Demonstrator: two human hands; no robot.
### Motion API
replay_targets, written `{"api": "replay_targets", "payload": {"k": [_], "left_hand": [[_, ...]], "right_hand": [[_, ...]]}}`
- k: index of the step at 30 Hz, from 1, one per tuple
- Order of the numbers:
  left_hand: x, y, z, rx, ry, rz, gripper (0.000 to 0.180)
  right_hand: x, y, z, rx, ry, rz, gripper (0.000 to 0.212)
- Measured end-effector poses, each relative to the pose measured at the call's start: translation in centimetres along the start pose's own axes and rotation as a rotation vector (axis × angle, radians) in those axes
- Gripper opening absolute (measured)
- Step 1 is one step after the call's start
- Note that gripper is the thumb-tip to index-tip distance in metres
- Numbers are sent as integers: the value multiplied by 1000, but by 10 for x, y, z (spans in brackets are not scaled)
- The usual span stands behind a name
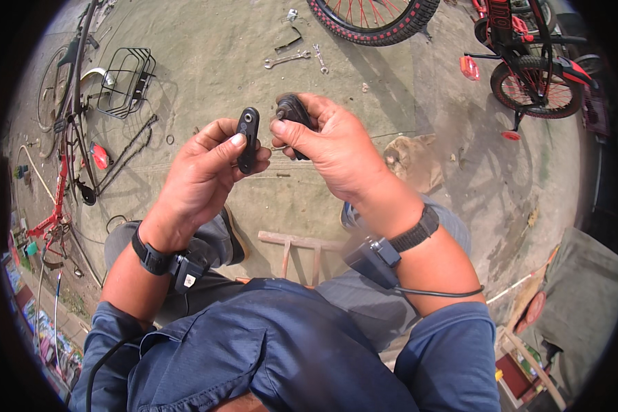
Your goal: The person assembles a bicycle pedal by hand, inserting a spring and attaching a metal plate to the pedal body. They then use an Allen key to tighten a screw, securing the components together.
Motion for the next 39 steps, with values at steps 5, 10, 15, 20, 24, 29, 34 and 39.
{"api": "replay_targets", "payload": {"k": [5,10,15,20,24,29,34,39], "left_hand": [[-6,-7,-8,-71,32,26,23],[-7,-8,-11,-150,69,15,23],[-9,-10,-14,-207,86,-49,24],[-11,-13,-14,-236,85,-129,25],[-12,-14,-14,-212,88,-164,25],[-13,-13,-13,-161,72,-152,25],[-12,-12,-14,-99,21,-97,24],[-11,-14,-15,-87,8,-77,22]], "right_hand": [[-2,-1,0,-88,-41,-10,45],[-4,-4,-4,-171,3,-47,45],[-3,-5,-5,-212,80,-79,46],[-6,-7,-6,-263,50,-131,49],[-8,-9,-8,-253,-26,-224,48],[-10,-10,-7,-211,-70,-254,49],[-9,-9,-6,-223,-24,-193,49],[-10,-13,-5,-213,13,-156,51]]}}
Point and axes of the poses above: each hand's wrist, its own x-axis towards the middle knuckle, its own y-axis out of the back of the hand, z = x × y, the point moved 6 cm from there along x, towards the middle knuckle, and after that the axes turned 7 degrees about -x, right-handed, at the moved point
